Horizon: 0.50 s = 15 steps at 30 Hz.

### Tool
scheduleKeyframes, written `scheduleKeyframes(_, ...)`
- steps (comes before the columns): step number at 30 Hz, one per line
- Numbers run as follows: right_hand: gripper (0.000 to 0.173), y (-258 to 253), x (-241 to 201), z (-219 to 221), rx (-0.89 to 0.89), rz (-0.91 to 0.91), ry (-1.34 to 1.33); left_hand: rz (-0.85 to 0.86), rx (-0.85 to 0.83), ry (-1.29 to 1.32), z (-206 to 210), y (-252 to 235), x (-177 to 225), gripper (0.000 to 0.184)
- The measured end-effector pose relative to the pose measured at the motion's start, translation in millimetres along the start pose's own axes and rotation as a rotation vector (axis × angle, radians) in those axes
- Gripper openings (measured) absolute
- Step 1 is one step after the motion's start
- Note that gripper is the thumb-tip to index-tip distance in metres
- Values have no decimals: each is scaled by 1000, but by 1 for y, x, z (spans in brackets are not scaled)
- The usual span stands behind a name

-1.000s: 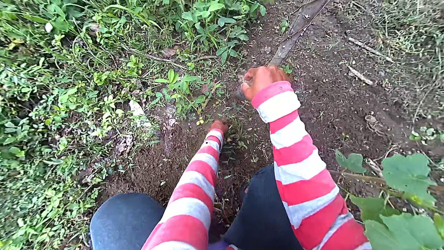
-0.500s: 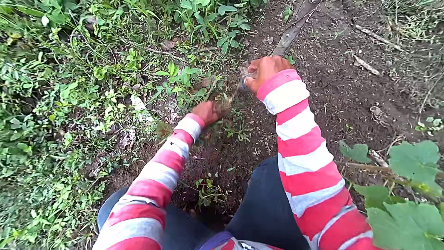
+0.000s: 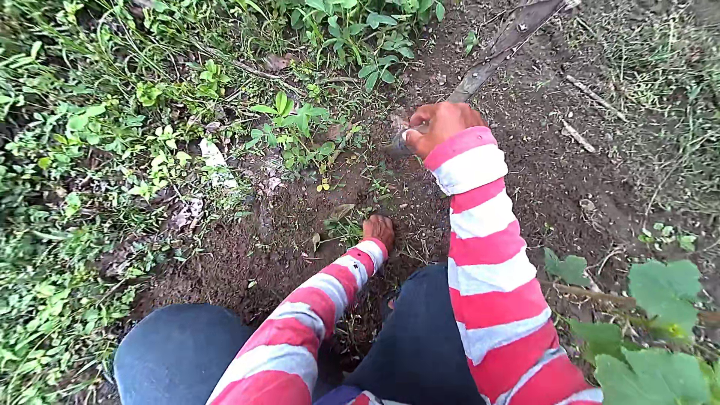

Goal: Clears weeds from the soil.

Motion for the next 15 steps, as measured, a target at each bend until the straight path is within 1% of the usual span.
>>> scheduleKeyframes(1,37,0,-1,0,8,-1,2,-53,-31,61,1,0,-7,51)
scheduleKeyframes(3,37,-1,0,0,24,-10,1,-118,-37,170,4,0,-21,51)
scheduleKeyframes(5,38,-2,2,0,24,-22,2,-121,-30,230,8,-1,-32,53)
scheduleKeyframes(7,38,-1,5,0,2,-14,5,-70,-23,218,21,5,-36,52)
scheduleKeyframes(9,38,0,8,-1,-11,-3,4,18,-37,167,44,21,-36,50)
scheduleKeyframes(12,38,0,10,-4,2,-11,-9,183,-133,57,75,53,-28,47)
scheduleKeyframes(14,39,0,9,-3,-1,-24,0,220,-168,11,69,63,-21,55)
scheduleKeyframes(15,40,2,8,-2,-8,-30,-7,195,-149,23,56,60,-21,67)
Point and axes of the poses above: each hand's wrist, its own y-axis away from the middle knuckle, its own z-axis out of the palm, x = y × z, the point moved 5 cm from there along -y, towards the middle knuckle, and after that the axes turned 14 degrees about -y, right-handed, at the moved point
